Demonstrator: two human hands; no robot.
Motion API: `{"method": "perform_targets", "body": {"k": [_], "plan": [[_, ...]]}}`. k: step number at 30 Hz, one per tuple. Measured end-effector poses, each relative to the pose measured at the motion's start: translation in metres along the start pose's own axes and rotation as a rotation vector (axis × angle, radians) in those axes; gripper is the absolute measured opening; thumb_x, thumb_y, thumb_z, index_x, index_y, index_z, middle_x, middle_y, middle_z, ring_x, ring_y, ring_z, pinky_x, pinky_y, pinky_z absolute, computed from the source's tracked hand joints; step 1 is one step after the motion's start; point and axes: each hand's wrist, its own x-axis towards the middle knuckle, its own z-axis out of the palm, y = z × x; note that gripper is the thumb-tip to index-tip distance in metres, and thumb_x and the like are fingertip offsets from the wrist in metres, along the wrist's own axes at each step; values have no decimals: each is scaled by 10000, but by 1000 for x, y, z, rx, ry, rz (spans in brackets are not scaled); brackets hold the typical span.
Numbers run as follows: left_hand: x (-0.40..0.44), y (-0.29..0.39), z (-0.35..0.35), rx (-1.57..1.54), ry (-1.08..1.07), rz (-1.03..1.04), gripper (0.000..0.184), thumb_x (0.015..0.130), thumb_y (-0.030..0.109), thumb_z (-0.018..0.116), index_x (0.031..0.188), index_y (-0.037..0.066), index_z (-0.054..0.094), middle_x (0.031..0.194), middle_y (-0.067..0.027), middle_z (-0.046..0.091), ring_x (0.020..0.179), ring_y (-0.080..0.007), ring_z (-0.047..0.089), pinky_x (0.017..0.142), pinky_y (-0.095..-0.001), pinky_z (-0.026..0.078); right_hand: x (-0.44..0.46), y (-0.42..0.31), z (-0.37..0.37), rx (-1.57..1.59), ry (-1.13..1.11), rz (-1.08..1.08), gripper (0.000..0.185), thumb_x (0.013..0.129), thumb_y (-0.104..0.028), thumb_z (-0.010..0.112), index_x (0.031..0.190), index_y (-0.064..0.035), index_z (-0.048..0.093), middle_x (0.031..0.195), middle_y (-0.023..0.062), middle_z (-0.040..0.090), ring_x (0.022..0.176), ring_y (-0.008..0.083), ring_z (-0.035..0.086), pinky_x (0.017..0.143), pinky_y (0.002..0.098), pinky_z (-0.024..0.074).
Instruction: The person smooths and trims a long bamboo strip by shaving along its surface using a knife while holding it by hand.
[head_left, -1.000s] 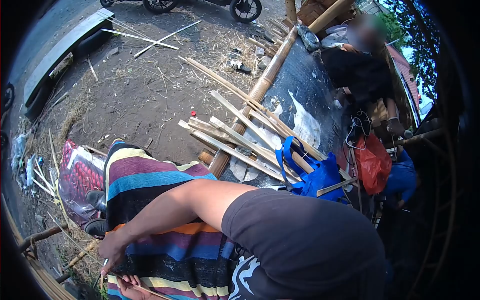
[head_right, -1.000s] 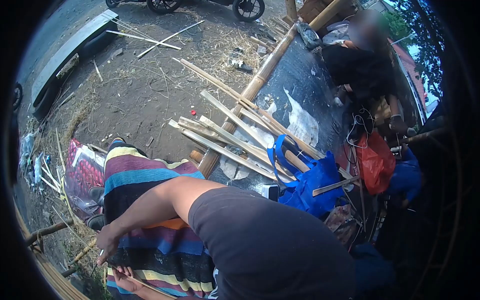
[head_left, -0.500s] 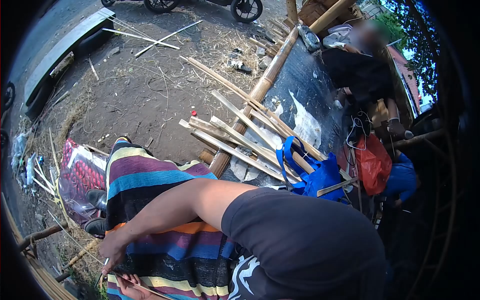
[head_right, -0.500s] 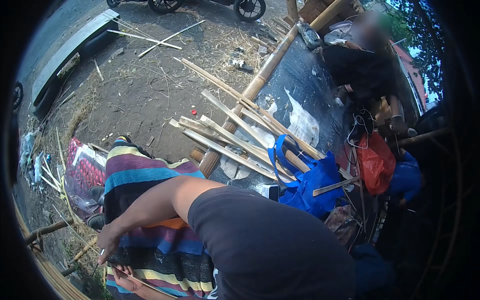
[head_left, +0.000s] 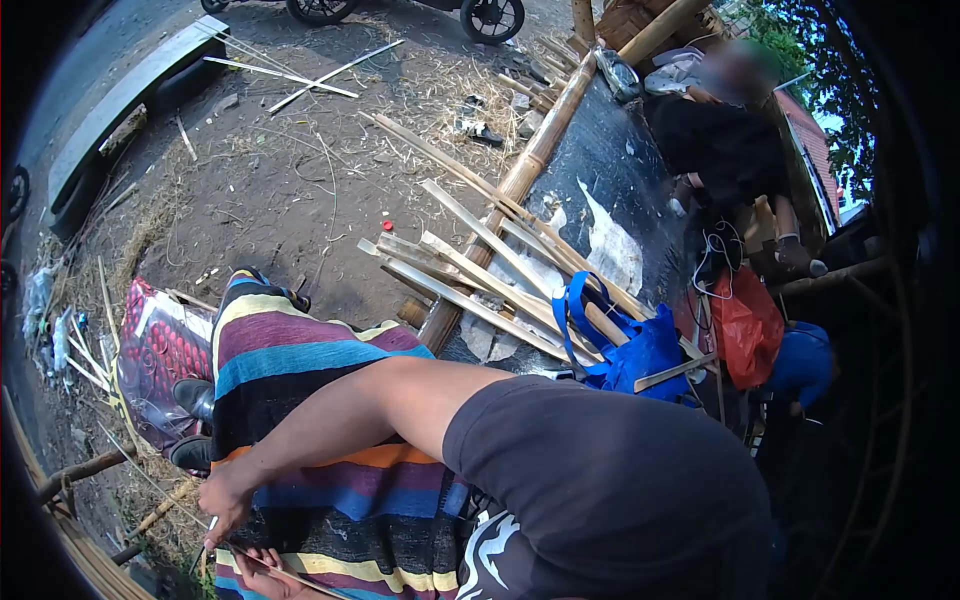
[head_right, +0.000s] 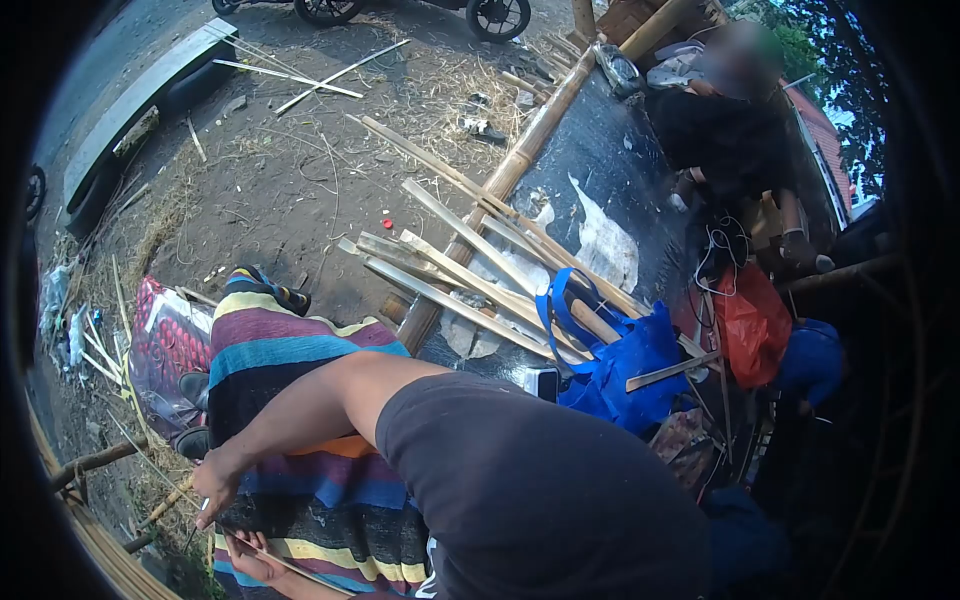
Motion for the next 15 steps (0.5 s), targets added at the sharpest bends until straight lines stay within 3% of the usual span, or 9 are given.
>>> {"method": "perform_targets", "body": {"k": [3, 6, 8, 10, 12, 14, 15], "plan": [[5, 1, -12, 1, 38, 25, 255, 1082, 271, 422, 1005, 55, 532, 813, -60, 565, 499, -144, 493, 356, -255, 391, -11, -6, -9, 15, -8, 6, 932, 894, -797, 411, 834, 82, 715, 903, 302, 697, 934, 460, 676, 826, 531, 542], [17, 7, -37, 71, 168, -96, 234, 1076, 279, 435, 1017, 74, 533, 806, -44, 571, 507, -136, 491, 379, -253, 403, -10, -5, -6, 7, 5, 6, 931, 898, -795, 402, 839, 79, 718, 899, 299, 697, 927, 462, 676, 819, 533, 542], [17, 6, -22, 192, 368, -122, 210, 1068, 283, 447, 1036, 95, 534, 804, -27, 576, 521, -121, 488, 415, -248, 419, -13, -9, -11, 14, -10, -1, 930, 900, -794, 400, 848, 78, 720, 904, 296, 699, 930, 462, 676, 820, 533, 541], [-5, 11, 26, 175, 287, -110, 200, 1065, 285, 454, 1042, 103, 532, 807, -19, 574, 528, -115, 483, 428, -247, 422, -17, -12, -14, 21, -24, -6, 929, 902, -792, 397, 857, 78, 721, 909, 294, 700, 933, 462, 675, 821, 534, 540], [-7, 12, 30, 159, 206, -98, 190, 1061, 287, 461, 1047, 110, 531, 809, -10, 572, 534, -109, 478, 441, -245, 426, -17, -12, -14, 17, -35, 19, 922, 907, -786, 395, 876, 75, 723, 916, 288, 704, 941, 462, 674, 821, 535, 537], [11, 7, -1, 271, 441, -91, 188, 1060, 290, 468, 1037, 113, 528, 815, -4, 564, 536, -106, 467, 436, -245, 418, -13, -10, -12, 13, -42, 5, 921, 907, -786, 394, 882, 74, 723, 917, 287, 704, 945, 462, 674, 823, 535, 537], [11, 6, -8, 271, 442, -91, 188, 1060, 290, 468, 1037, 113, 528, 815, -4, 564, 536, -106, 467, 436, -245, 418, -12, -9, -11, 8, -49, -9, 920, 907, -786, 393, 888, 73, 723, 919, 287, 705, 949, 461, 674, 824, 535, 537]]}}
